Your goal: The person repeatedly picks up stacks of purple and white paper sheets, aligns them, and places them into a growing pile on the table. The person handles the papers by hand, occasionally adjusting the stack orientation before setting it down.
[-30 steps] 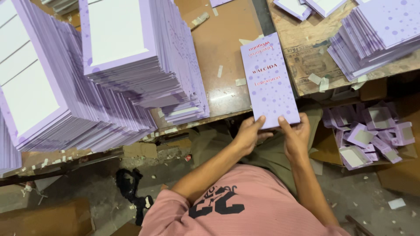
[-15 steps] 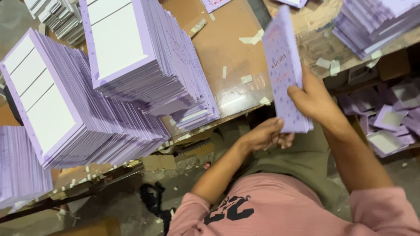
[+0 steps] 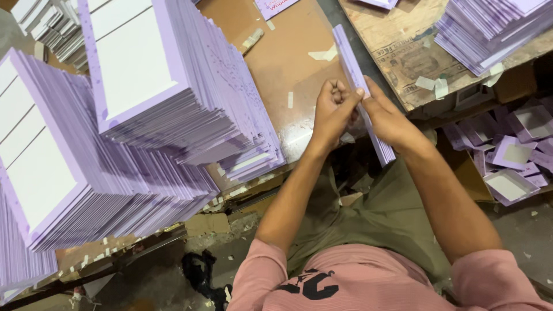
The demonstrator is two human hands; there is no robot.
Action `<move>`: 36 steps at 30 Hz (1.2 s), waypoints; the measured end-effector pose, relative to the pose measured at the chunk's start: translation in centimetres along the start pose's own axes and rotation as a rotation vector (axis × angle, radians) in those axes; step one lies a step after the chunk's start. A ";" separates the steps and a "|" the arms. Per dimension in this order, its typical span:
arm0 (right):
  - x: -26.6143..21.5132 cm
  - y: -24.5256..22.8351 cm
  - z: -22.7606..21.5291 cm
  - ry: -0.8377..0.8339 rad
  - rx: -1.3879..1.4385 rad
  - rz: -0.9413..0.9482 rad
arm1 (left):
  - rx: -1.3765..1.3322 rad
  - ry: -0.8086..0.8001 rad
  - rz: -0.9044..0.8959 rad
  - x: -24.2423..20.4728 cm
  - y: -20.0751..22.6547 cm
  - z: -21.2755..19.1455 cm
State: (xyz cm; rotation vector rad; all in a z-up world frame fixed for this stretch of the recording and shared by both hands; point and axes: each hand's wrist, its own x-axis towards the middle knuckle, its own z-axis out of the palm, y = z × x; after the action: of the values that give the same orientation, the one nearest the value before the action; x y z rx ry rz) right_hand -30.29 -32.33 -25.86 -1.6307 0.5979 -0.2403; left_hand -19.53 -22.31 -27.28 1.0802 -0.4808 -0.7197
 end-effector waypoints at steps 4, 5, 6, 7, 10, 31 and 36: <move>-0.1 -0.1 -0.2 -0.008 0.146 0.025 | -0.154 -0.075 -0.073 1.6 -0.5 -0.1; 0.0 -0.2 -0.6 -0.005 0.128 0.018 | -0.166 -0.074 -0.098 1.7 -0.8 -0.2; 0.0 -0.4 -1.0 -0.001 0.110 0.011 | -0.177 -0.073 -0.123 1.9 -1.0 -0.3; 0.0 -0.6 -1.4 -0.002 0.089 0.003 | -0.158 -0.072 -0.127 2.2 -1.4 -0.2; 0.2 -0.9 -2.0 -0.057 0.298 0.075 | -0.122 -0.051 -0.141 2.4 -2.2 0.0; -0.3 -2.0 -3.5 -0.026 0.316 0.113 | 0.743 0.225 0.081 2.2 0.3 -4.5; -0.2 -1.1 -3.4 -0.021 0.283 0.100 | 1.641 0.539 0.354 -0.9 0.3 -4.8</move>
State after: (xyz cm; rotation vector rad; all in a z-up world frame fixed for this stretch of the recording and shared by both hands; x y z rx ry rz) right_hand -31.83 -35.13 -24.24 -1.3257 0.5989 -0.2229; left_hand -16.81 -18.64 -28.93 2.5061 -0.7544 0.5075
